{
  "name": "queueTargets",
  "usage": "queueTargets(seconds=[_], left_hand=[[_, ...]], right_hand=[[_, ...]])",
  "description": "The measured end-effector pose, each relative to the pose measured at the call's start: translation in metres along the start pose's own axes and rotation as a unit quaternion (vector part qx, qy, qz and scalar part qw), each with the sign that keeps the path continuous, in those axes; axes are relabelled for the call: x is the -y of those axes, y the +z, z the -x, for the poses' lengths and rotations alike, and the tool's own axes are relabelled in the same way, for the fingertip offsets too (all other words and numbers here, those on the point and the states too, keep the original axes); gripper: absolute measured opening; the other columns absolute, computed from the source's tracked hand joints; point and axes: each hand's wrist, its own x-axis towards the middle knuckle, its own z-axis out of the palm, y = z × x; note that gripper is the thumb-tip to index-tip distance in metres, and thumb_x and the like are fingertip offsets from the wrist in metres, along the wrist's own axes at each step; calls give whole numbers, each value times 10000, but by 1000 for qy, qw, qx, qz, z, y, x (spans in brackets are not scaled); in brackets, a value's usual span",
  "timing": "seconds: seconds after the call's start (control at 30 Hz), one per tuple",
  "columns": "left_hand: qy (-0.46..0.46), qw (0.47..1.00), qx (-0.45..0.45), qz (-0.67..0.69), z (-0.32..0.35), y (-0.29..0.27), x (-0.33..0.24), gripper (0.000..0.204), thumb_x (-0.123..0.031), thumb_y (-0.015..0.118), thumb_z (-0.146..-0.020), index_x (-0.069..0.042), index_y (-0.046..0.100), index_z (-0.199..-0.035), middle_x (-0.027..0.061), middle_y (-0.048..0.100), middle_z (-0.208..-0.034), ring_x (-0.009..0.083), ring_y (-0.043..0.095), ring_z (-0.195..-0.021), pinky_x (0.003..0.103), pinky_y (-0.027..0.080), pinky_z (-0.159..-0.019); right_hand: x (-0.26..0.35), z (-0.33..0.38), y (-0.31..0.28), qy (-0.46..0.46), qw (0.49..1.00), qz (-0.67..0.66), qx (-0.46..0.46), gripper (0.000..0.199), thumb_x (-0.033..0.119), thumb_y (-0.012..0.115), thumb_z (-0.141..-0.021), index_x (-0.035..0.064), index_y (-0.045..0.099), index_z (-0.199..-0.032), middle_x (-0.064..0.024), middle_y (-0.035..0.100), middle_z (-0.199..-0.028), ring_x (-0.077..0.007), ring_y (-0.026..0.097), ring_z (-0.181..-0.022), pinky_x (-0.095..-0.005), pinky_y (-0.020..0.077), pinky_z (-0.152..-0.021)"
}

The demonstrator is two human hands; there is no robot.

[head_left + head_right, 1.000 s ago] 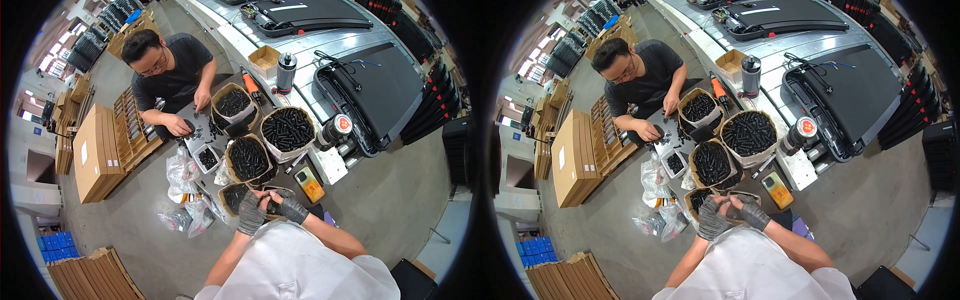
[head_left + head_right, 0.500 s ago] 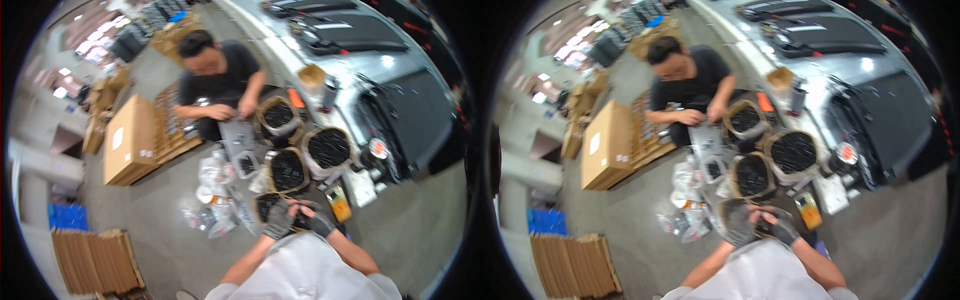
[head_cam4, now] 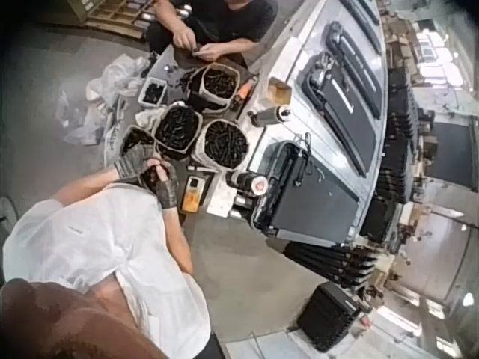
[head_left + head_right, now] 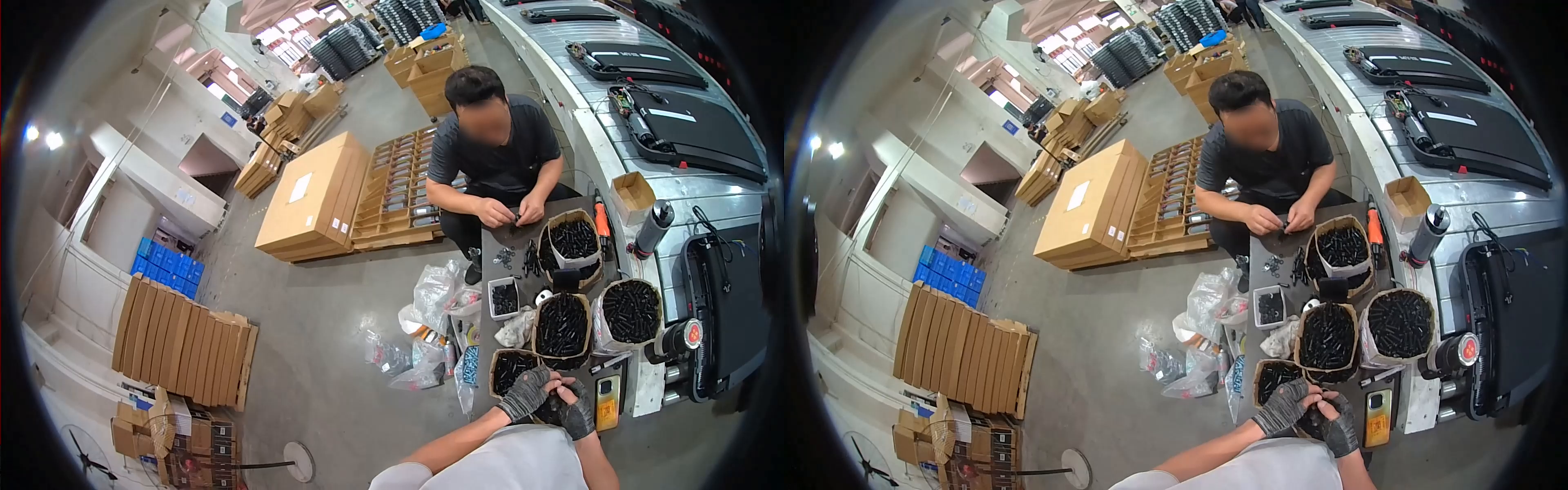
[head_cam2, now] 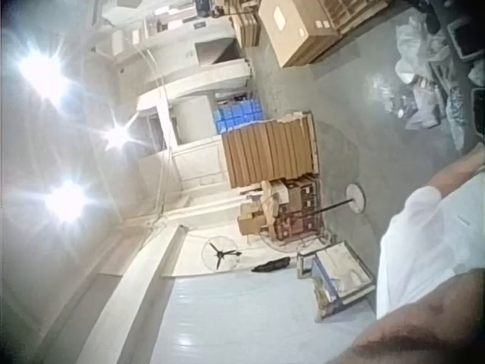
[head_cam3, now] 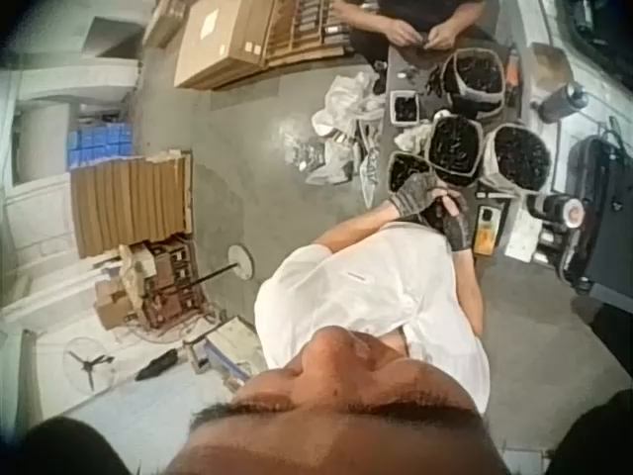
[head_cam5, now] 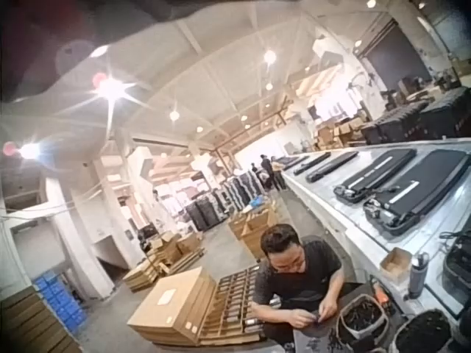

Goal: Sorting and inspecting small black plastic fasteners at a workbench in a manufacturing facility.

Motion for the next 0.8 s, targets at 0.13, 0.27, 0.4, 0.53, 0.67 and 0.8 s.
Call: queueTargets(seconds=[0.13,0.27,0.4,0.53,0.67,0.8], left_hand=[[72,996,-41,-11,0,-5,-1,182,-190,599,-905,-37,676,-967,131,659,-914,297,638,-839,370,500,-756],[8,998,-67,1,1,-14,-10,200,-192,630,-887,-8,678,-949,130,660,-889,261,635,-801,341,499,-733],[-87,992,-8,96,-8,-13,-2,192,-153,656,-875,6,680,-981,87,672,-872,169,630,-804,291,495,-729],[-101,990,25,93,-14,-14,-6,174,-130,655,-869,5,684,-976,70,675,-877,148,626,-814,280,497,-738],[-61,998,3,21,-22,-14,-14,168,-122,657,-851,4,685,-959,93,672,-885,188,632,-816,308,499,-748],[-58,998,1,3,-33,-14,-13,143,-108,654,-851,-9,690,-947,103,669,-886,198,629,-815,311,493,-741]], right_hand=[[18,-3,13,6,987,164,3,313,306,621,-870,9,659,-959,-44,639,-918,-133,574,-874,-260,456,-787],[14,-9,11,26,988,155,-14,307,217,643,-882,-18,629,-1078,-46,649,-966,-135,589,-900,-267,465,-808],[7,-11,0,59,996,59,-19,271,194,633,-884,-13,623,-1059,-41,633,-909,-116,579,-844,-260,468,-764],[10,-12,-2,49,998,38,-24,287,212,626,-884,-11,605,-1064,-43,623,-934,-112,566,-858,-265,464,-767],[10,-16,-6,49,999,-8,-19,335,225,627,-882,-17,587,-1111,-60,615,-1011,-141,558,-930,-278,450,-833],[9,-24,-5,55,996,-61,-41,374,223,629,-885,-29,572,-1156,-72,618,-1050,-152,564,-970,-283,450,-871]])
